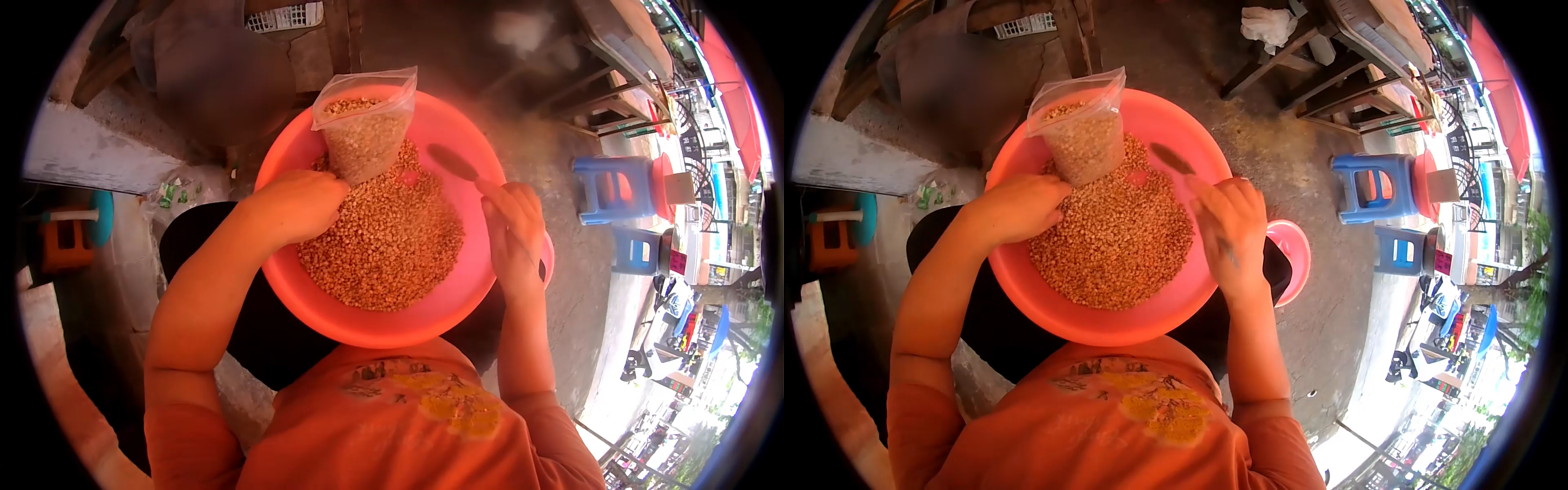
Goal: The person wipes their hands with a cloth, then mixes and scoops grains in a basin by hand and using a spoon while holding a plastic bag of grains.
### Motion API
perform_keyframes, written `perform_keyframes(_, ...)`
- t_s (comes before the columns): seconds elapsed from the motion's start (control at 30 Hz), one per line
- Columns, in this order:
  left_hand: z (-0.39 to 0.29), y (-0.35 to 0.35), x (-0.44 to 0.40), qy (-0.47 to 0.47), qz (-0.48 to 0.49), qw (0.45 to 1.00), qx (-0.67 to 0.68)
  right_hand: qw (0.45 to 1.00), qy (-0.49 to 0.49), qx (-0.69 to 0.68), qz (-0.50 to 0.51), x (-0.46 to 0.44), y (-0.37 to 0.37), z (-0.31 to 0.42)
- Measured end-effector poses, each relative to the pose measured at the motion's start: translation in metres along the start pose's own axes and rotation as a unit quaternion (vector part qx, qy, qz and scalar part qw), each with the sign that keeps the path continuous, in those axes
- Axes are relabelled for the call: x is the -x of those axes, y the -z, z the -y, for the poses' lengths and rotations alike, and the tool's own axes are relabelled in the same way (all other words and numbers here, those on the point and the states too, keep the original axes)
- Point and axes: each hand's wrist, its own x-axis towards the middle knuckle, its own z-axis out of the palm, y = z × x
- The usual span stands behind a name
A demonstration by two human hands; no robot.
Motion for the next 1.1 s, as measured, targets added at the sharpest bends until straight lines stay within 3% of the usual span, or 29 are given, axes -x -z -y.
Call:
perform_keyframes(0.23,0.003,-0.003,0.003,-0.005,-0.012,1.000,0.019,0.995,-0.061,-0.004,0.083,0.021,0.000,0.017)
perform_keyframes(0.37,0.002,-0.003,0.001,-0.002,-0.003,1.000,0.006,0.993,-0.047,-0.092,0.050,0.018,0.011,0.040)
perform_keyframes(0.47,0.002,-0.003,0.000,-0.001,0.004,1.000,-0.009,0.999,-0.023,-0.015,0.024,0.008,0.025,0.038)
perform_keyframes(0.63,0.000,-0.003,0.003,0.000,-0.005,1.000,0.009,0.991,-0.086,0.097,0.013,0.020,0.020,0.008)
perform_keyframes(0.73,-0.002,0.000,0.006,0.006,0.007,1.000,0.008,0.984,-0.134,0.095,0.070,0.033,0.025,0.010)
perform_keyframes(0.87,-0.002,0.000,0.003,0.001,0.005,1.000,0.011,0.964,-0.250,-0.038,0.086,0.044,0.030,0.028)
perform_keyframes(1.1,-0.004,0.000,0.003,0.001,0.002,1.000,0.011,0.980,-0.170,-0.080,0.069,0.024,0.022,0.064)
